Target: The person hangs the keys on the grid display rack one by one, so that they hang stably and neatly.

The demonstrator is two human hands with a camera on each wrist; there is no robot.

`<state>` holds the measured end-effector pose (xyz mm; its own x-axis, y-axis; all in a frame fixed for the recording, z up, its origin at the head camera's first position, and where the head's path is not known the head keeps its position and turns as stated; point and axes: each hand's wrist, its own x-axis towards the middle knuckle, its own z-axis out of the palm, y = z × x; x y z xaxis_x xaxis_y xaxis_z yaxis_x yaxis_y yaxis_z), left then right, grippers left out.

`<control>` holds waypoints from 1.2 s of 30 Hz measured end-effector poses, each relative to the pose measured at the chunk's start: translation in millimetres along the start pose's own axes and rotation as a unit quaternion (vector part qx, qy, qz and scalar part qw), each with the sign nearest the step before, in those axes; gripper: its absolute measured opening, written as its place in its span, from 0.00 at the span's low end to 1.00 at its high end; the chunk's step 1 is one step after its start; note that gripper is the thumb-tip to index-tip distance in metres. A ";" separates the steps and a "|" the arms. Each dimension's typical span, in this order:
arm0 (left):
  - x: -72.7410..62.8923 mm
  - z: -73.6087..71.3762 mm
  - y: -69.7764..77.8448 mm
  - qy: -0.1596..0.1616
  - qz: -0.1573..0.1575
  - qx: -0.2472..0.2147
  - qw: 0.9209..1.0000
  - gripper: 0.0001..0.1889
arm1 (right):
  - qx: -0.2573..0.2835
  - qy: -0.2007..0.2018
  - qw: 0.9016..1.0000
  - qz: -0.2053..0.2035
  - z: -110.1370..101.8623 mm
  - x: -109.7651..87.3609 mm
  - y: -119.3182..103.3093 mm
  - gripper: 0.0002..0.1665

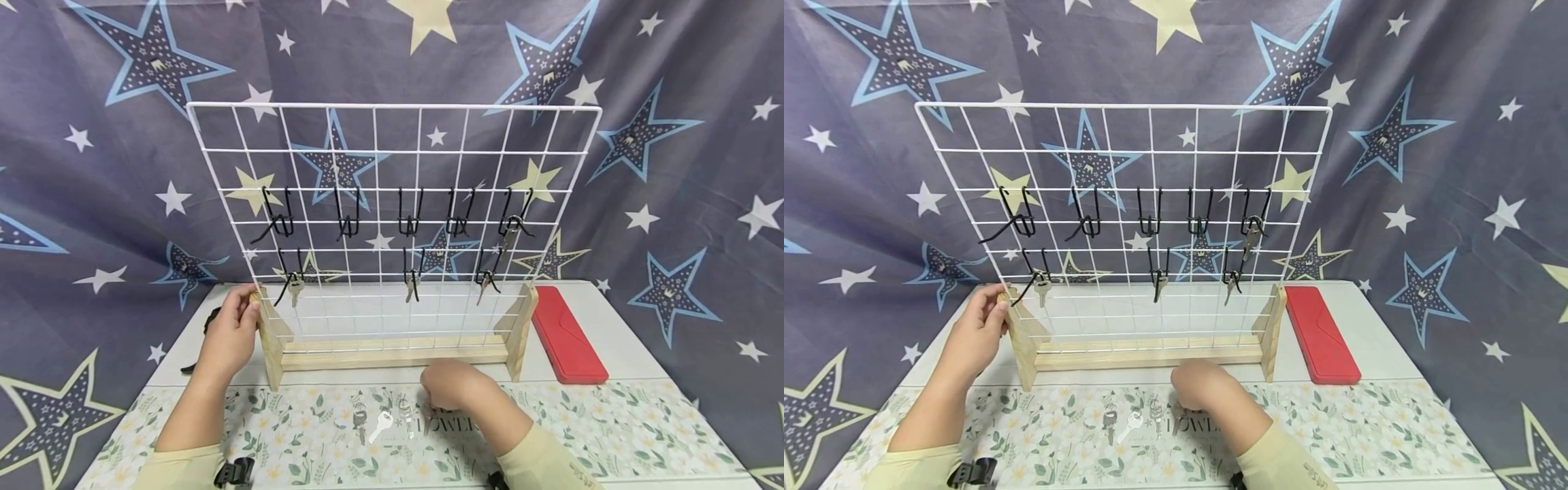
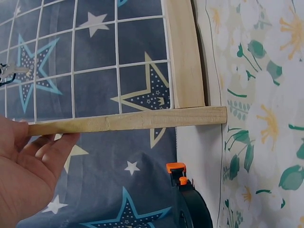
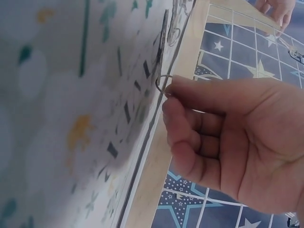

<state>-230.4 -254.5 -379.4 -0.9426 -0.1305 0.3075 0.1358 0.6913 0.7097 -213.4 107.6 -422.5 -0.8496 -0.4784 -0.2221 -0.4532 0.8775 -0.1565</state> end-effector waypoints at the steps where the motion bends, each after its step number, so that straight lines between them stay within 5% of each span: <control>1: 0.1 -0.1 0.0 0.000 0.000 -0.001 1.000 0.24 | 0.002 0.002 1.000 -0.008 -1.4 -0.6 0.5 0.12; 7: -0.1 -0.5 0.5 -0.004 -0.004 -0.008 1.000 0.24 | 0.046 0.013 0.998 -0.049 -8.3 -3.9 6.3 0.18; 16: 0.2 -1.3 0.6 -0.002 -0.001 0.002 1.000 0.24 | 0.102 0.049 0.987 -0.111 -17.5 -4.7 16.4 0.14; 36: 0.1 -0.7 -0.9 -0.001 0.000 0.005 1.000 0.24 | 0.247 0.112 0.953 -0.137 -32.5 -11.1 21.2 0.06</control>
<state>-230.4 -255.7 -379.5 -0.9433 -0.1296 0.3055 0.1321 0.6978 0.7040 -222.4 132.5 -392.1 -0.7786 -0.6205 0.0941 -0.5310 0.5714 -0.6257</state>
